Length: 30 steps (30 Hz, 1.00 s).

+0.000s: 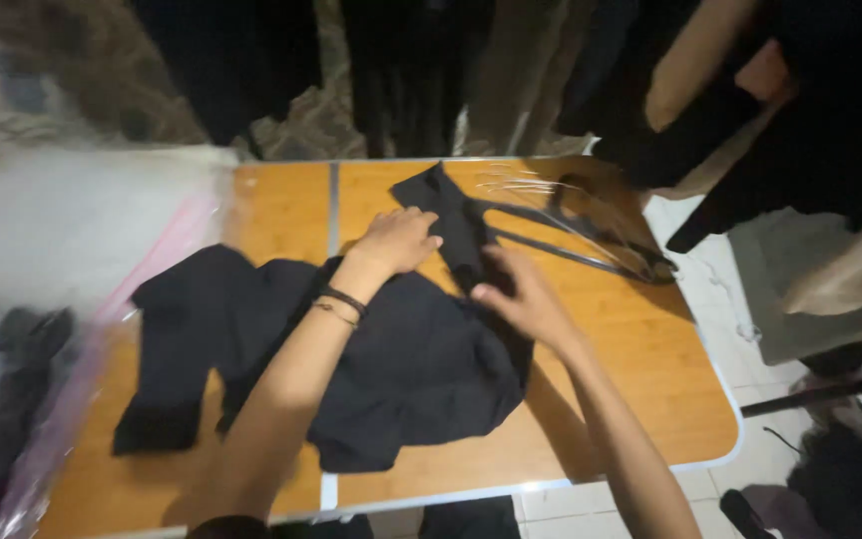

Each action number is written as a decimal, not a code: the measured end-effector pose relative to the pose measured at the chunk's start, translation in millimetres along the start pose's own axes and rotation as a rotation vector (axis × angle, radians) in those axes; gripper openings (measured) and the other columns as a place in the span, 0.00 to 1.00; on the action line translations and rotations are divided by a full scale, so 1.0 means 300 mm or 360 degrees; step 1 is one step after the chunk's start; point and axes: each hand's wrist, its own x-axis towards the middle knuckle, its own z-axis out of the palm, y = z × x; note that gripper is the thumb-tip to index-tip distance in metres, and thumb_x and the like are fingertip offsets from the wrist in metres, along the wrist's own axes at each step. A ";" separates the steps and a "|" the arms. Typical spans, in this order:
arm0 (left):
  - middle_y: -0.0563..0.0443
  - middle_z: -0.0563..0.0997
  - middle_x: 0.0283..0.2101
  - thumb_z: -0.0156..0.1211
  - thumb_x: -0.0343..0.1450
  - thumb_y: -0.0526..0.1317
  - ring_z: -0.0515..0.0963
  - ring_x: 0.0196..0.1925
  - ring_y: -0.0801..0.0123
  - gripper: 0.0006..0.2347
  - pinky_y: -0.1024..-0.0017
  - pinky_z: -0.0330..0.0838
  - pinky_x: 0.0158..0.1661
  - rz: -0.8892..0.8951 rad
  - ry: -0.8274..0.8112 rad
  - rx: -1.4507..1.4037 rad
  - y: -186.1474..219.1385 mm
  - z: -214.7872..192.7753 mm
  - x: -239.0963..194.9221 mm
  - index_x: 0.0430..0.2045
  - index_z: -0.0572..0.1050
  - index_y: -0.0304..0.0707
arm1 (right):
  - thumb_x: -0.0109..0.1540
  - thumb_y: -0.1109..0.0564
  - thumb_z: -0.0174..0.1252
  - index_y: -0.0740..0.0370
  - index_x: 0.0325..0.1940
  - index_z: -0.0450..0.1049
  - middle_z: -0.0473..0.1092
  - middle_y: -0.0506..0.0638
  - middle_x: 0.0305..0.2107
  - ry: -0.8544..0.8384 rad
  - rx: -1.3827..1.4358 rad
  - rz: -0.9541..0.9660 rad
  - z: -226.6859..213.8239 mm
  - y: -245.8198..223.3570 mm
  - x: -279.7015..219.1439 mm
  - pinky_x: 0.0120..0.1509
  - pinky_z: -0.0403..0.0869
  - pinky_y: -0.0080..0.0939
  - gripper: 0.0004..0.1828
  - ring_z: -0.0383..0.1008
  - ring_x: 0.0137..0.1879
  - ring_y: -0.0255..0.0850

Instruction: The person folds a black t-shirt with a white graphic on a wooden table, places it into a clear plastic bag, and seals it. They then retrieve a black long-sleeved shirt from a rack, remove it from a hanger, and begin folding it on the table.

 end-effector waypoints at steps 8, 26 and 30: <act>0.41 0.73 0.62 0.55 0.74 0.51 0.70 0.65 0.48 0.24 0.55 0.63 0.61 0.0068 0.0308 -0.0297 -0.181 -0.166 -0.705 0.60 0.70 0.36 | 0.50 0.39 0.74 0.60 0.70 0.61 0.64 0.61 0.61 -0.0383 -0.0414 -0.0160 0.223 -0.301 -0.164 0.66 0.62 0.56 0.51 0.62 0.67 0.59; 0.44 0.66 0.68 0.67 0.67 0.49 0.68 0.66 0.45 0.21 0.56 0.62 0.62 -0.0113 0.0401 -0.0487 -0.206 0.024 -1.135 0.53 0.75 0.46 | 0.52 0.51 0.74 0.61 0.55 0.73 0.76 0.58 0.47 -0.0063 0.0030 -0.0087 0.266 -0.352 -0.231 0.60 0.73 0.48 0.31 0.76 0.55 0.54; 0.47 0.76 0.54 0.65 0.66 0.43 0.77 0.55 0.53 0.14 0.62 0.71 0.51 -0.0179 0.0546 -0.0581 -0.143 0.010 -1.118 0.44 0.78 0.39 | 0.53 0.45 0.73 0.60 0.65 0.69 0.68 0.60 0.60 0.0031 -0.0519 -0.0196 0.250 -0.428 -0.284 0.68 0.64 0.57 0.40 0.67 0.65 0.59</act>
